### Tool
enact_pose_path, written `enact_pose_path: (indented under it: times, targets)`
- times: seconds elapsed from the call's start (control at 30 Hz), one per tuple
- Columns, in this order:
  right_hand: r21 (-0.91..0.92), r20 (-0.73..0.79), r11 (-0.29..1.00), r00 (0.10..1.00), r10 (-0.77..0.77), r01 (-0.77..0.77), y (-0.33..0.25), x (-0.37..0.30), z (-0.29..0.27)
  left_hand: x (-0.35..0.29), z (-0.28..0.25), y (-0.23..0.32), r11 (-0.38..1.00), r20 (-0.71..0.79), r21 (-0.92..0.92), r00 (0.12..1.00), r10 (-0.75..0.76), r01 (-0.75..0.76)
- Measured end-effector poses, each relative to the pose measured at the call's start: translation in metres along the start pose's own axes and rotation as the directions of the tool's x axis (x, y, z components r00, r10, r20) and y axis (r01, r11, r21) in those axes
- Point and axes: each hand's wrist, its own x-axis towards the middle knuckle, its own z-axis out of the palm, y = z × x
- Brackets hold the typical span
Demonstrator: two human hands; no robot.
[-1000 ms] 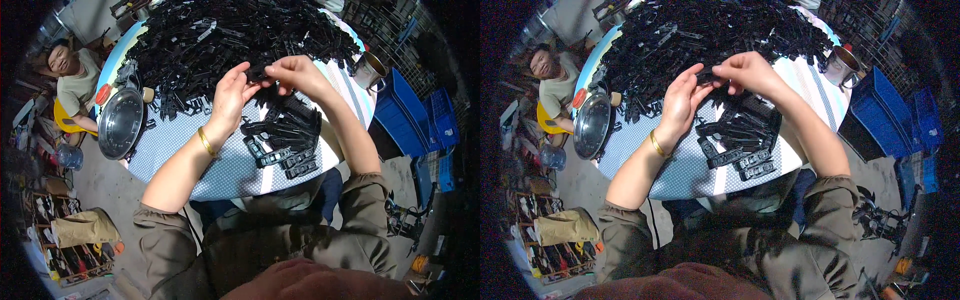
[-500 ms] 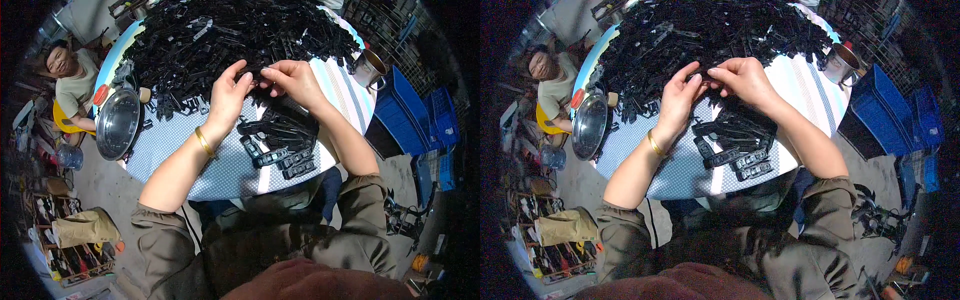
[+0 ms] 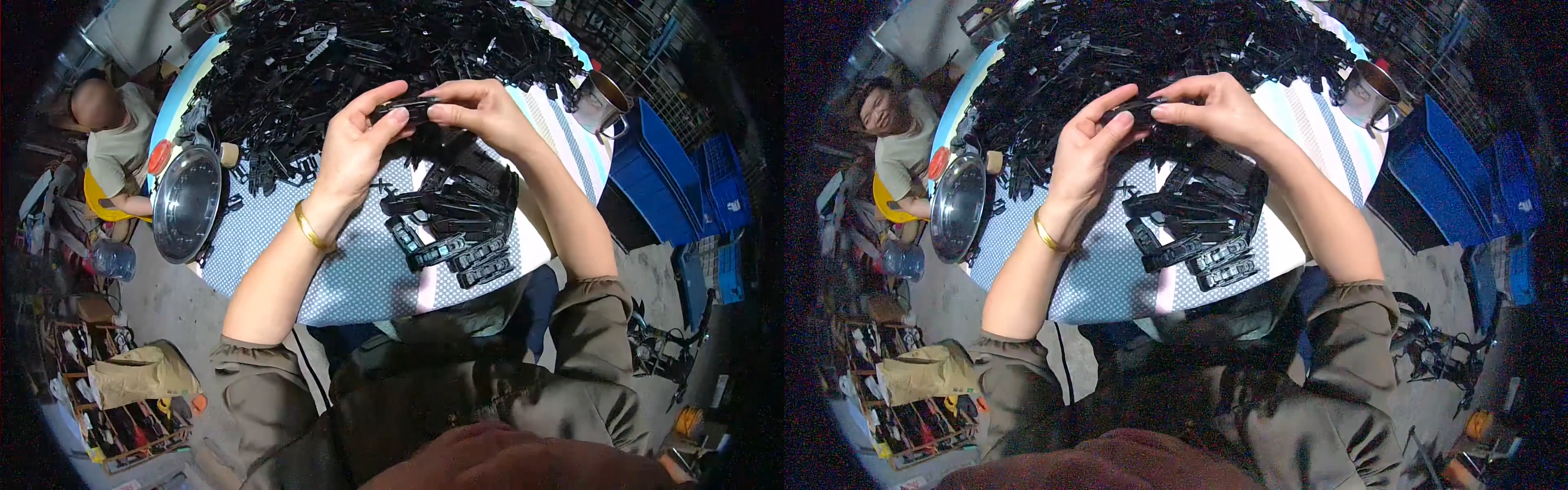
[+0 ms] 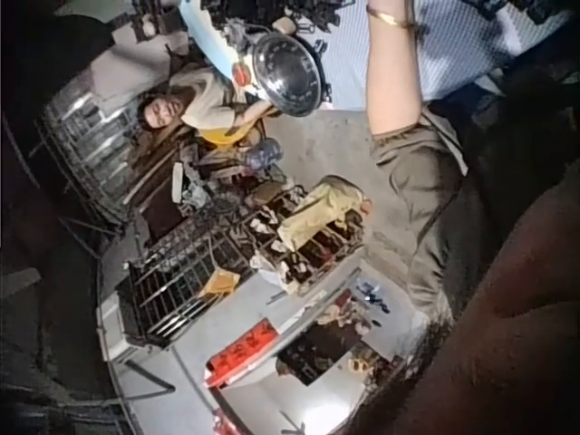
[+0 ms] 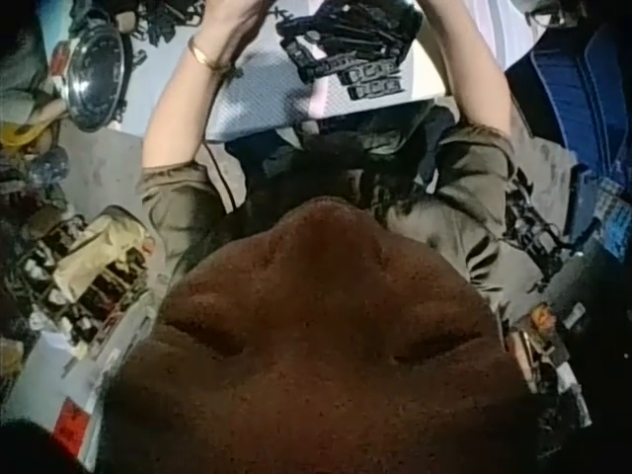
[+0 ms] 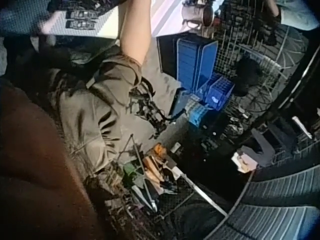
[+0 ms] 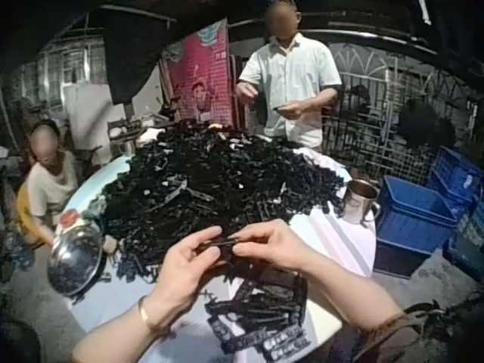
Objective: Sorting small black plastic fasteners from a large pile into smaller groups on a table.
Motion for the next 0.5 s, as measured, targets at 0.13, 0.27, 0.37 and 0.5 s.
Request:
enact_pose_path:
  times: [0.13,0.27,0.37,0.5]
  targets:
    - [0.050,0.044,0.997,0.998,-0.055,0.053,0.001,-0.001,-0.005,-0.004,0.005,0.009,0.997,0.022,-0.073,0.999,-0.037,0.039]
    - [0.026,0.116,1.000,0.993,0.011,-0.014,0.017,0.008,-0.019,-0.015,0.017,0.013,0.962,0.219,0.205,0.966,0.136,-0.182]
    - [-0.533,0.287,0.702,0.881,-0.376,0.473,0.033,0.010,-0.006,-0.026,0.025,0.012,0.850,0.445,0.474,0.895,-0.008,-0.228]
    - [-0.692,0.331,0.610,0.921,-0.207,0.386,0.026,0.007,0.008,-0.031,0.030,-0.001,0.639,0.590,0.570,0.799,0.118,-0.516]
